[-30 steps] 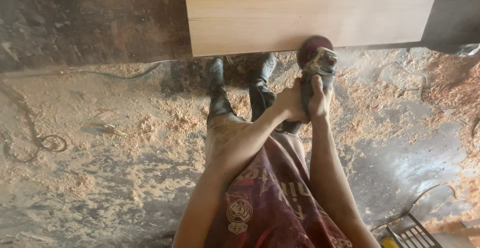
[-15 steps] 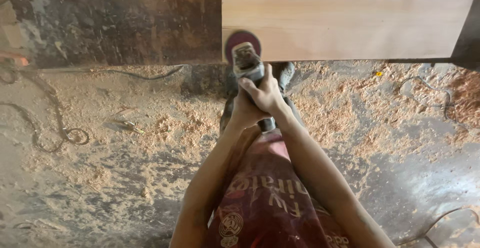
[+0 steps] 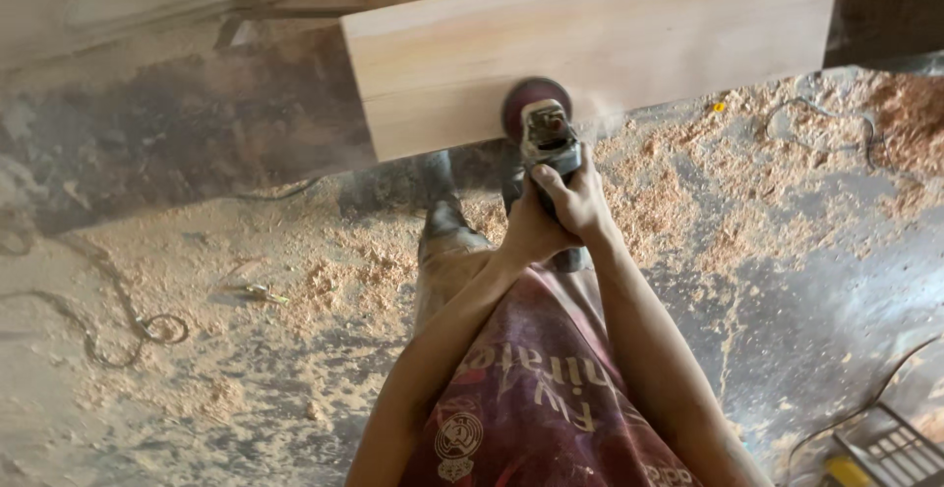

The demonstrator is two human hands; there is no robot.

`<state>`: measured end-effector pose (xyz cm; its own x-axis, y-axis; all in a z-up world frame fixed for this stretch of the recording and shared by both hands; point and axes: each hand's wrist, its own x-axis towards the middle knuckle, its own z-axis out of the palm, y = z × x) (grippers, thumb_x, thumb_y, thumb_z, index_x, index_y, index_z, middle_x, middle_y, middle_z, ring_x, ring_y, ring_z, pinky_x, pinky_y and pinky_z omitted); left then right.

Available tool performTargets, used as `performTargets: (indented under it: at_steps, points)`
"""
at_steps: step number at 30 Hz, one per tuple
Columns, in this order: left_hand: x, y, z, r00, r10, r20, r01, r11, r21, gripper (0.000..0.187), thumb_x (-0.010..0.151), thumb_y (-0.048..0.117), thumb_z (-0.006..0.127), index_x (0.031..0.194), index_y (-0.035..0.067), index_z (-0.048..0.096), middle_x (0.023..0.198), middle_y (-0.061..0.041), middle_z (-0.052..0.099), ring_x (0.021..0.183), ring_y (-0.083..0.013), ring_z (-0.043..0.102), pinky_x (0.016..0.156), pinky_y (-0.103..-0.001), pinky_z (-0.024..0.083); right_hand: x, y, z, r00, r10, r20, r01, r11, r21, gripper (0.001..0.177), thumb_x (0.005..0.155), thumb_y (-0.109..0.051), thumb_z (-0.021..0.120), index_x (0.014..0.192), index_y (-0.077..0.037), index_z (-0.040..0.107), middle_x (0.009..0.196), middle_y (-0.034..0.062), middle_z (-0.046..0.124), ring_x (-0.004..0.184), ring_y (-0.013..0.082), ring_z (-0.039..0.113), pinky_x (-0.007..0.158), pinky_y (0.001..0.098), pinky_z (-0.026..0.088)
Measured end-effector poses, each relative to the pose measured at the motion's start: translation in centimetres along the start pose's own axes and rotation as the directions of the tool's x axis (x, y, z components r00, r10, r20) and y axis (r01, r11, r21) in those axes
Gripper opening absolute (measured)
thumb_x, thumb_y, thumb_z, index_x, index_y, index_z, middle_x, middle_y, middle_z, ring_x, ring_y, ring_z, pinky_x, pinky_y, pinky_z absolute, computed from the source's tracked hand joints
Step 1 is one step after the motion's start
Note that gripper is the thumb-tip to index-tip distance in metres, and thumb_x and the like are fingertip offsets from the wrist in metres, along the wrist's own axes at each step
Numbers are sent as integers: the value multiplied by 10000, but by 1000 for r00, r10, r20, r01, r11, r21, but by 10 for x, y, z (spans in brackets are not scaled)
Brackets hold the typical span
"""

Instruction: The person sands the surface and edges of a wooden board using a hand-held angle grinder with a sanding disc.

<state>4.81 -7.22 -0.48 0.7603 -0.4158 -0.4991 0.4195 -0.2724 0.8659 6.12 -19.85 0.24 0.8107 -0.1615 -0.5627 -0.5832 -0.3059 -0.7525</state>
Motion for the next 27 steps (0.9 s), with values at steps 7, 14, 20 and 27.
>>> performTargets:
  at_steps: [7, 14, 20, 27]
  points:
    - [48, 22, 72, 957, -41, 289, -25, 975, 223, 1224, 645, 416, 919, 1486, -53, 164, 1205, -229, 695, 920, -367, 763, 898, -400, 633, -6, 56, -79, 971, -37, -235, 71, 988, 136, 703, 938, -502, 711, 1384, -1, 499, 1210, 188, 665, 1084, 281, 653, 948, 439, 554]
    - [80, 46, 108, 853, -311, 419, 101, 886, 452, 1280, 525, 335, 909, 1486, -68, 166, 1046, -204, 759, 846, -346, 777, 836, -369, 661, -9, 82, -109, 938, 75, -338, 118, 848, 517, 579, 943, -341, 687, 1371, -22, 464, 1179, 143, 647, 1023, 235, 657, 903, 394, 582]
    - [40, 22, 47, 942, -221, 254, 158, 956, 245, 1189, 590, 356, 911, 1490, -28, 236, 1133, -204, 733, 907, -337, 771, 878, -395, 649, -8, 48, -49, 981, 14, -192, 49, 946, 320, 595, 930, -303, 668, 1403, -10, 456, 1198, 171, 657, 1060, 270, 658, 946, 414, 570]
    - [-32, -38, -80, 978, 55, -201, -44, 997, 60, 1102, 571, 277, 985, 1444, 24, 360, 1277, -207, 671, 1138, -343, 704, 971, -420, 601, 8, -47, 89, 993, -87, 76, 93, 993, -74, 777, 879, -411, 726, 1421, 28, 384, 1204, 315, 669, 1098, 436, 673, 928, 504, 543]
